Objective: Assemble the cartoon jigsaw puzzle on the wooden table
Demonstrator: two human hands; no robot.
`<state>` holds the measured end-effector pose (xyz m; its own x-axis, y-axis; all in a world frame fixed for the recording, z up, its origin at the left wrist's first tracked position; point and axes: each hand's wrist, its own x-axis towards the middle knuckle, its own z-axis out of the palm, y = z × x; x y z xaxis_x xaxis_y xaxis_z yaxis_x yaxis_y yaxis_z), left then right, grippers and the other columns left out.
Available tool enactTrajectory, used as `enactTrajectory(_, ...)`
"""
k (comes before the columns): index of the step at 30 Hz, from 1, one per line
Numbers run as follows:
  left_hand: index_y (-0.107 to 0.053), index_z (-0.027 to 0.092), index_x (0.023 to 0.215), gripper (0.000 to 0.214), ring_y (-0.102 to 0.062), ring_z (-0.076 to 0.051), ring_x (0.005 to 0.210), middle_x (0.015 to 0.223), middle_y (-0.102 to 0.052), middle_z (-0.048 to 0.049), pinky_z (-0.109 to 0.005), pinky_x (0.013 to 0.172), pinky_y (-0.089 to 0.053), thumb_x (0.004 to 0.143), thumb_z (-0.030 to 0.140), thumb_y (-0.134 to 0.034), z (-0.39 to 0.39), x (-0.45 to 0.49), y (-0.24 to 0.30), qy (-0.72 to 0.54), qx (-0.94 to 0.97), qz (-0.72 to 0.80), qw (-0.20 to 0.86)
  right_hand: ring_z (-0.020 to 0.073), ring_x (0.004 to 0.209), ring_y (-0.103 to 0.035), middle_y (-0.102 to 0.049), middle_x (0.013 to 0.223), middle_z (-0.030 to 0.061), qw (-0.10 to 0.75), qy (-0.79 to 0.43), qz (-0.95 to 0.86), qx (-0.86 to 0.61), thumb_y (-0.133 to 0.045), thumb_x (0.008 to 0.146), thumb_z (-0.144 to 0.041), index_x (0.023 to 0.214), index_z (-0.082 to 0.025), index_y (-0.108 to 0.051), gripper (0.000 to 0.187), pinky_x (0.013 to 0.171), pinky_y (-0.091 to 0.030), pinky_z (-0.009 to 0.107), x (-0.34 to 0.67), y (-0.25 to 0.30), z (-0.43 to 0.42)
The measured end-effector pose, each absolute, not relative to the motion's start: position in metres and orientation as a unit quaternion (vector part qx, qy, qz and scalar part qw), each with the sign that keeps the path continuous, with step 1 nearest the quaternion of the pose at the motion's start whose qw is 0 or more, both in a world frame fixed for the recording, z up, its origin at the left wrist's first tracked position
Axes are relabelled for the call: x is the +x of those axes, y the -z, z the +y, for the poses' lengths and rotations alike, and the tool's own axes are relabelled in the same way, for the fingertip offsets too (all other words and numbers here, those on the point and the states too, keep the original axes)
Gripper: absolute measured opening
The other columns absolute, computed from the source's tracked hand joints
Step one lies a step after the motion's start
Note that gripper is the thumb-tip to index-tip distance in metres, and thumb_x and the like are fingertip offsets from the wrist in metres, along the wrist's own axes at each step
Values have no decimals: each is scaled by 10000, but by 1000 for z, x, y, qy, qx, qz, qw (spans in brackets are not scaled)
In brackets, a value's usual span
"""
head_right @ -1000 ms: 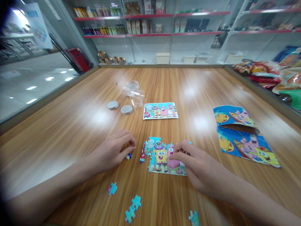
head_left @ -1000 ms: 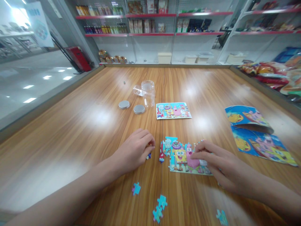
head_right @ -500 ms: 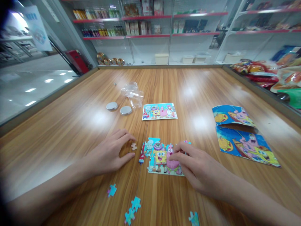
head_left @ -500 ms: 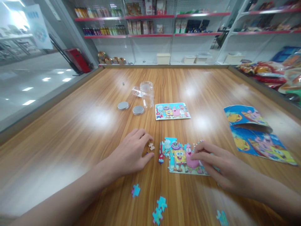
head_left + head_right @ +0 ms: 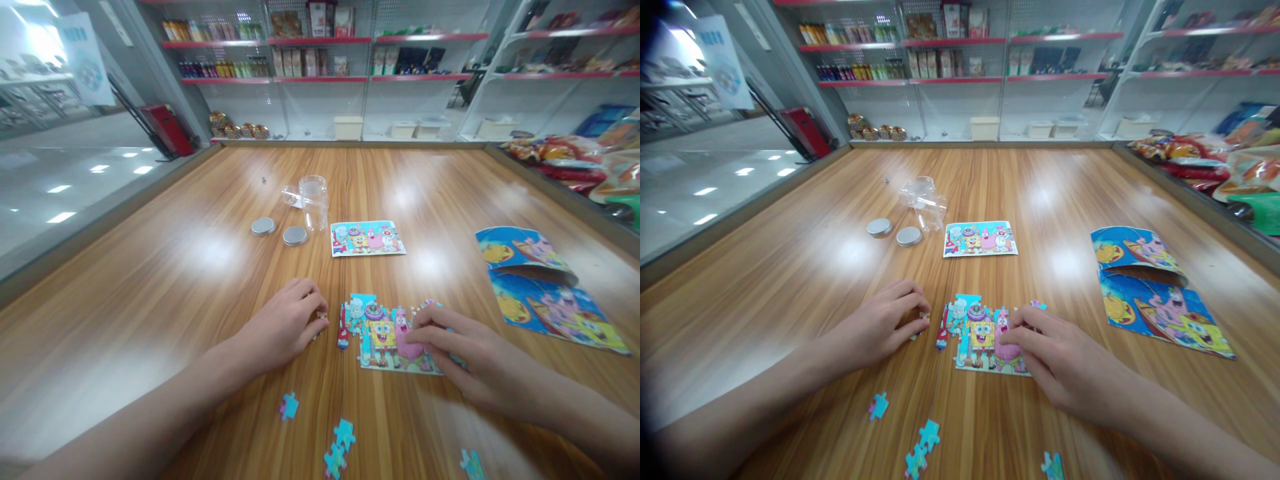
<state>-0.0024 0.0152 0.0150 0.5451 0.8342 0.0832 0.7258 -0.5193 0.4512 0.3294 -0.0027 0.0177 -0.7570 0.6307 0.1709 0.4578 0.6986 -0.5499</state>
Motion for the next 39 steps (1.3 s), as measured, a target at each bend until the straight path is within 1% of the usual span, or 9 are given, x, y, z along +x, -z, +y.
enactTrajectory(7, -586, 168, 939, 10, -558, -213, 946, 989, -613, -62, -389, 857, -487, 944, 163, -579, 15, -1, -15, -148, 863, 434, 212, 187, 986, -592, -588, 1107, 83, 173, -246, -904, -303, -469, 951, -71, 1180, -223, -629, 318, 825, -513, 321, 330, -16, -3)
enactTrajectory(12, -591, 177, 1132, 204, -564, -210, 985, 1033, -613, -72, -380, 876, -491, 941, 110, -561, 15, 0, -12, -165, 867, 422, 208, 187, 976, -602, -603, 1090, 84, 179, -243, -905, -298, -470, 948, -68, 1175, -220, -633, 317, 814, -520, 317, 329, -18, -3)
enactTrajectory(17, -636, 185, 994, 178, -546, -201, 938, 983, -596, -70, -360, 829, -479, 979, 114, -473, 14, 0, -12, -173, 889, 382, 184, 189, 956, -602, -611, 1073, 86, 177, -240, -906, -301, -484, 946, -77, 1164, -219, -638, 302, 802, -526, 320, 329, -17, -3)
enactTrajectory(21, -625, 190, 1060, 115, -537, -223, 985, 1046, -599, -77, -398, 878, -468, 967, 201, -557, 14, -1, -19, -137, 899, 376, 180, 189, 964, -588, -599, 1084, 89, 175, -243, -906, -298, -474, 954, -72, 1176, -215, -631, 307, 804, -517, 325, 329, -15, -4)
enactTrajectory(27, -599, 188, 1045, 268, -544, -238, 985, 1036, -605, -66, -405, 864, -473, 917, 415, -660, 14, -3, -22, -128, 876, 426, 185, 182, 944, -586, -599, 1069, 78, 171, -246, -906, -299, -471, 968, -90, 1181, -218, -631, 296, 789, -501, 317, 327, -16, -3)
enactTrajectory(30, -612, 178, 994, 202, -544, -233, 962, 1014, -596, -70, -399, 851, -479, 936, 371, -629, 15, -2, -19, -125, 874, 437, 171, 184, 940, -579, -598, 1059, 78, 166, -245, -906, -302, -472, 971, -97, 1178, -218, -633, 289, 782, -494, 319, 327, -17, -4)
enactTrajectory(32, -625, 175, 980, 118, -542, -224, 948, 999, -584, -73, -391, 848, -479, 959, 277, -569, 16, -1, -18, -127, 878, 430, 168, 184, 934, -576, -598, 1051, 77, 163, -245, -906, -303, -468, 976, -102, 1176, -219, -635, 285, 778, -490, 317, 328, -17, -4)
enactTrajectory(35, -638, 175, 1002, 188, -537, -212, 951, 1009, -569, -80, -384, 861, -475, 966, 141, -457, 15, -1, -16, -134, 882, 420, 164, 181, 921, -576, -599, 1044, 76, 163, -241, -908, -302, -461, 980, -102, 1187, -219, -632, 293, 772, -486, 313, 328, -17, -5)
enactTrajectory(39, -636, 172, 1008, 202, -532, -209, 951, 1013, -561, -81, -384, 865, -471, 970, 138, -441, 14, -1, -18, -138, 879, 425, 167, 181, 933, -578, -605, 1050, 74, 161, -241, -908, -302, -466, 979, -96, 1197, -219, -633, 301, 779, -485, 311, 328, -17, -4)
